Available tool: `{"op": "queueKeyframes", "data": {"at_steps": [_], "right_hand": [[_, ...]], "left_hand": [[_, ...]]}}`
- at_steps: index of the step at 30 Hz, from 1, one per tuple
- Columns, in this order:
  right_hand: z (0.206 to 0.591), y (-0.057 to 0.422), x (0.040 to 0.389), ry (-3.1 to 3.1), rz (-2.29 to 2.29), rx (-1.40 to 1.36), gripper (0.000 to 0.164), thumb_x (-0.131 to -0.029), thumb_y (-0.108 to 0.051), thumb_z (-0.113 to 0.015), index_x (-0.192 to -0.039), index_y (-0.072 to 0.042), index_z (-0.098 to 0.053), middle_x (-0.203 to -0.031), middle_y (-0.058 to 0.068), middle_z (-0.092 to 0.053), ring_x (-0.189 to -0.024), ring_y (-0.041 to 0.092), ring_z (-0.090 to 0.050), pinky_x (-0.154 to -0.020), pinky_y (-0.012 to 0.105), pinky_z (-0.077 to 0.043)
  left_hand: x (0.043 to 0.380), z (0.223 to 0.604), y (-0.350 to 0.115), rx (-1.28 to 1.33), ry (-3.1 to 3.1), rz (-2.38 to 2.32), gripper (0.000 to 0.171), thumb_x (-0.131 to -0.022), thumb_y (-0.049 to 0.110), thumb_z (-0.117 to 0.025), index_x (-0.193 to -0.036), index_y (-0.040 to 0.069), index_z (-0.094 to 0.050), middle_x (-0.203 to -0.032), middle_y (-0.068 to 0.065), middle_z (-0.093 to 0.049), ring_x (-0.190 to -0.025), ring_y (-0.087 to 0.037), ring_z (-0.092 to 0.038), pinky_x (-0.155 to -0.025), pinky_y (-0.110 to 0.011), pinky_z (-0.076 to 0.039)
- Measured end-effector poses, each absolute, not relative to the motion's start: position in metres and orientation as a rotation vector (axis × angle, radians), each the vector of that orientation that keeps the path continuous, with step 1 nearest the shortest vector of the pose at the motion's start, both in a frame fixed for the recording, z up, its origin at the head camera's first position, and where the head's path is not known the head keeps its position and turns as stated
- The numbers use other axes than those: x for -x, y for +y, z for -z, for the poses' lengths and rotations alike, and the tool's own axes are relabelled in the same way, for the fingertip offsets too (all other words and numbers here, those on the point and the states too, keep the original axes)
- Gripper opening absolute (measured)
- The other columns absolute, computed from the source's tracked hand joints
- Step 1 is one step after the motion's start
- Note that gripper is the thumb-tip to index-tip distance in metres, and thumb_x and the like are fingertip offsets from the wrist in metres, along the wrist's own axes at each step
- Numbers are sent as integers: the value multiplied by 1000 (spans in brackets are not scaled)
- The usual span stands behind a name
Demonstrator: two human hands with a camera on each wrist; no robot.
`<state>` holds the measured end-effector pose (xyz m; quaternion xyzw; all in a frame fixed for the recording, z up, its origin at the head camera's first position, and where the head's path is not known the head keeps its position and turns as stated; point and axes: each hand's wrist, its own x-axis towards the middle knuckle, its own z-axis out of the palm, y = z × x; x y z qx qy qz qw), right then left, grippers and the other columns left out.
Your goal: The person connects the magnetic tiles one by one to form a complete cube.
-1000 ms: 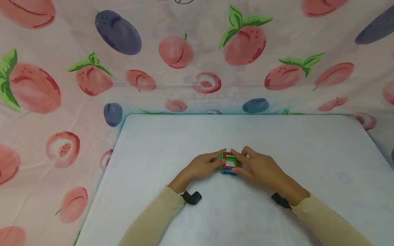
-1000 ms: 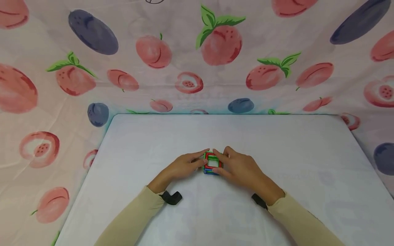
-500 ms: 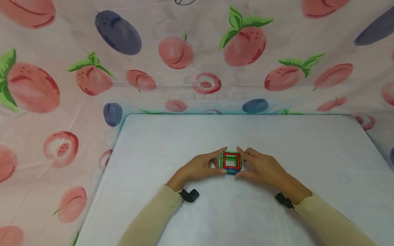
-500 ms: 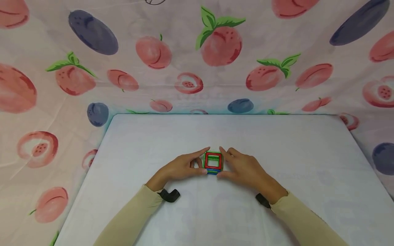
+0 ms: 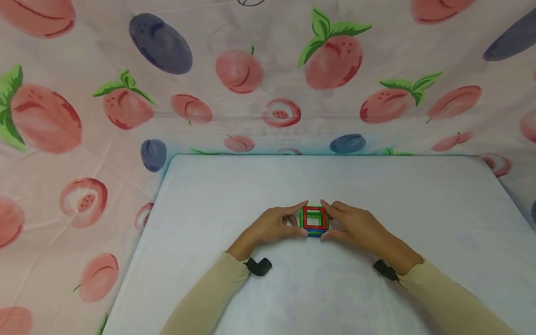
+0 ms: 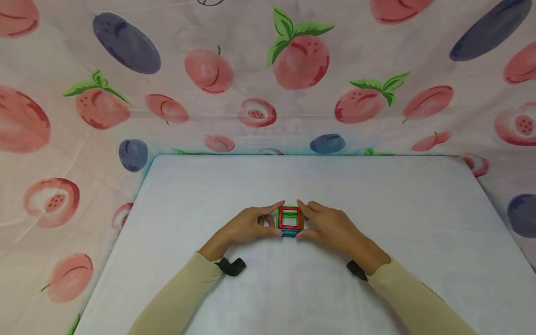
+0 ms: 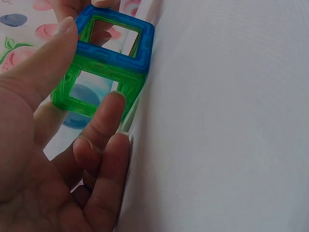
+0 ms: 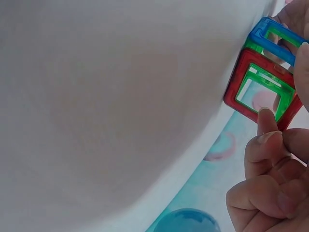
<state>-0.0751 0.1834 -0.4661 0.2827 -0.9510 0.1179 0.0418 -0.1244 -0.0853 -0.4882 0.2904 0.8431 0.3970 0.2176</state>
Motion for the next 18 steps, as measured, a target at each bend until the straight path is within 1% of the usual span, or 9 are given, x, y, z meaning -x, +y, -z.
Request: {"op": "queueKeyframes", "data": {"at_steps": [4,6,9,12,14,16,18], "right_hand": [[465,183,74,-2926,-372,-857,86,-82,-52,-82,-147,-2,-54,-103,-1,-63,-76,4,-54,-65,24,-52],[465,182,73,-2913,-381,-860,87,-81,-52,-82,-147,-4,-54,-103,-1,-62,-74,4,-52,-63,23,-50],[465,181,72,-2863,-408,-878,85,-79,-51,-85,-146,-8,-56,-102,-3,-60,-69,1,-46,-57,19,-44],[464,180,71,-2798,-420,-904,80,-76,-50,-87,-143,-14,-61,-99,-6,-56,-64,-2,-38,-53,16,-37],[463,179,70,-2757,-448,-928,72,-76,-47,-88,-137,-17,-67,-96,-7,-54,-63,-2,-37,-53,16,-37],[462,176,70,-2737,-480,-952,57,-76,-44,-89,-125,-19,-74,-93,-7,-53,-64,0,-40,-54,16,-40],[460,172,70,-2749,-516,-970,41,-78,-39,-89,-111,-19,-78,-91,-6,-52,-67,1,-45,-57,17,-44]], "left_hand": [[123,487,-86,-795,2338,-1106,78,-87,51,-79,-155,39,-43,-92,11,-67,-68,-10,-51,-63,-24,-42],[123,487,-86,-792,2337,-1108,78,-86,52,-79,-154,41,-43,-92,12,-67,-68,-10,-52,-63,-24,-43],[122,487,-87,-792,2336,-1111,77,-87,52,-78,-154,44,-42,-92,12,-67,-69,-11,-53,-64,-24,-43],[122,487,-87,-788,2332,-1116,76,-87,52,-78,-153,46,-42,-91,13,-67,-70,-12,-54,-64,-24,-44],[122,487,-87,-785,2330,-1119,76,-87,52,-78,-153,46,-42,-91,12,-67,-70,-11,-53,-64,-24,-44],[122,487,-87,-787,2330,-1119,76,-87,52,-78,-153,44,-43,-91,12,-67,-69,-12,-53,-63,-25,-43],[122,488,-87,-790,2333,-1119,76,-87,52,-79,-154,42,-43,-91,12,-67,-68,-11,-53,-63,-24,-43]]}}
